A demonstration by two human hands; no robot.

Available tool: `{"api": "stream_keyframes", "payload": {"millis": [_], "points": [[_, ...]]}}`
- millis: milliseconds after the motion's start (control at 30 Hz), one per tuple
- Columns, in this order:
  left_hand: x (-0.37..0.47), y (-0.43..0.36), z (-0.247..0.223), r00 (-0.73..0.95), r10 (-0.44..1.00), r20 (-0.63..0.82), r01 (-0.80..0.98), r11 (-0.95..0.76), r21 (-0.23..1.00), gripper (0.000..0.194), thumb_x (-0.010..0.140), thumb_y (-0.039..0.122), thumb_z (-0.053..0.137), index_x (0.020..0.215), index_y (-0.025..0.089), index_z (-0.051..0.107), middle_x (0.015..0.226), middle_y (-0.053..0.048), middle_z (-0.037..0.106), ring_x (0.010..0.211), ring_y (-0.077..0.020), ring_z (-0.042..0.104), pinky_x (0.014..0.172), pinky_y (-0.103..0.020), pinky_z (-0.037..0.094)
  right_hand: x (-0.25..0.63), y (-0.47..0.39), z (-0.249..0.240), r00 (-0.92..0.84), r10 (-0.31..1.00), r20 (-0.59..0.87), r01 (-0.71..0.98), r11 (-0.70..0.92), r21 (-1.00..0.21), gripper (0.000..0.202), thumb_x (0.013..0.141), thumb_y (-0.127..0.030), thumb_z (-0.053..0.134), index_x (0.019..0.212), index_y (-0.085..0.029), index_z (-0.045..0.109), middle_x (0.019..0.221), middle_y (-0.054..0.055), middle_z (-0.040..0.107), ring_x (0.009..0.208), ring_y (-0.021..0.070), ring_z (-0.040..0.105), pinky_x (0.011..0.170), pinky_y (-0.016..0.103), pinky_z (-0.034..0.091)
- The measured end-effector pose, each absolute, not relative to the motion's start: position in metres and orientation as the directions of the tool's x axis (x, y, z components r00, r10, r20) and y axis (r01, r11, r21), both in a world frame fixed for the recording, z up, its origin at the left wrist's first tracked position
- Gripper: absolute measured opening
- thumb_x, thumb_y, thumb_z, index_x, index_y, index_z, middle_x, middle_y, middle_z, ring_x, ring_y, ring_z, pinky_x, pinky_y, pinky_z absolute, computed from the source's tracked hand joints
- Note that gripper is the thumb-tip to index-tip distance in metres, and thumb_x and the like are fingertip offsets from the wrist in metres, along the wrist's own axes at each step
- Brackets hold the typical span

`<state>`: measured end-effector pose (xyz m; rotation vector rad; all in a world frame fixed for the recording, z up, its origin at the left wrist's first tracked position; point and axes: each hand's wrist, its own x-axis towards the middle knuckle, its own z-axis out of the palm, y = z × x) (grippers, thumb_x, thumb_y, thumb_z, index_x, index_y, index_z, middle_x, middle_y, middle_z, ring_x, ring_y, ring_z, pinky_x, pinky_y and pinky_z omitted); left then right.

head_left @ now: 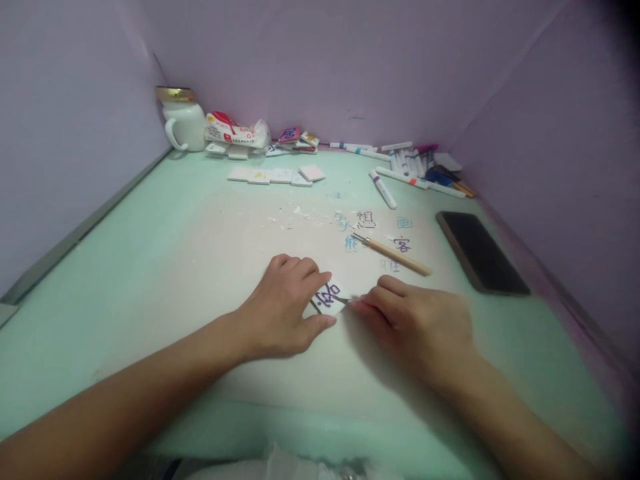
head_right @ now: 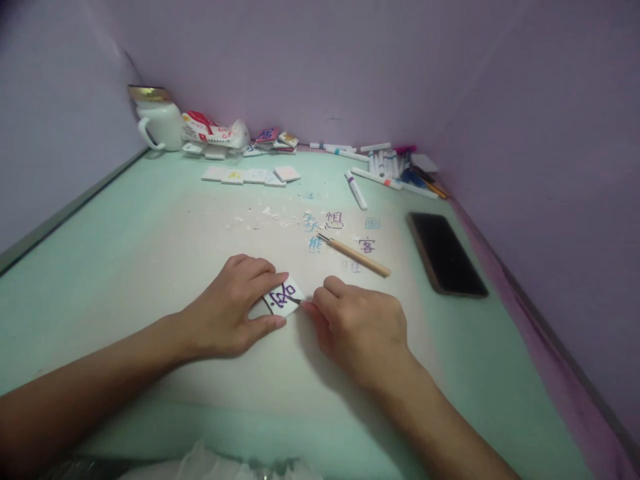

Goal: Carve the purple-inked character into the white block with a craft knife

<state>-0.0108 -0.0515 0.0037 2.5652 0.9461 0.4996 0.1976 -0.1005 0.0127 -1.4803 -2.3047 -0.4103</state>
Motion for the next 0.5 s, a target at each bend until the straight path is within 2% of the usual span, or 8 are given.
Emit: {"api": "stream_keyframes", "payload": {"millis": [233,500], "points": [[-0.0102,-0.0510,0.0026,0.708,0.677,0.199,0.553,-0.708,0.439,0.043,0.082,0.039,0.060,0.117,0.013,0.058,0.101,-0.011,0.060,0.095,-0.0277,0.054,0.091,-0.048,0.036,0.1996,-0.0978,0.0157,-0.381,0.856,0.349,0.908,0.417,-0.031,0.037,0.090,-0.032,0.050,0.057,-0.018,0.059,0.055,-0.002,0.057,0.041,0.0101,0.043,0.046,0.028,0.012],[-0.0097,-0.0509,0.0021,0.705,0.679,0.204,0.557,-0.709,0.433,0.043,0.082,0.038,0.060,0.116,0.011,0.058,0.101,-0.011,0.060,0.094,-0.0271,0.054,0.092,-0.049,0.037,0.2013,-0.0935,0.0198,-0.281,0.948,0.151,0.914,0.313,-0.259,0.029,0.083,-0.031,0.057,0.057,-0.019,0.057,0.058,-0.003,0.058,0.049,0.0110,0.048,0.049,0.026,0.020]]}}
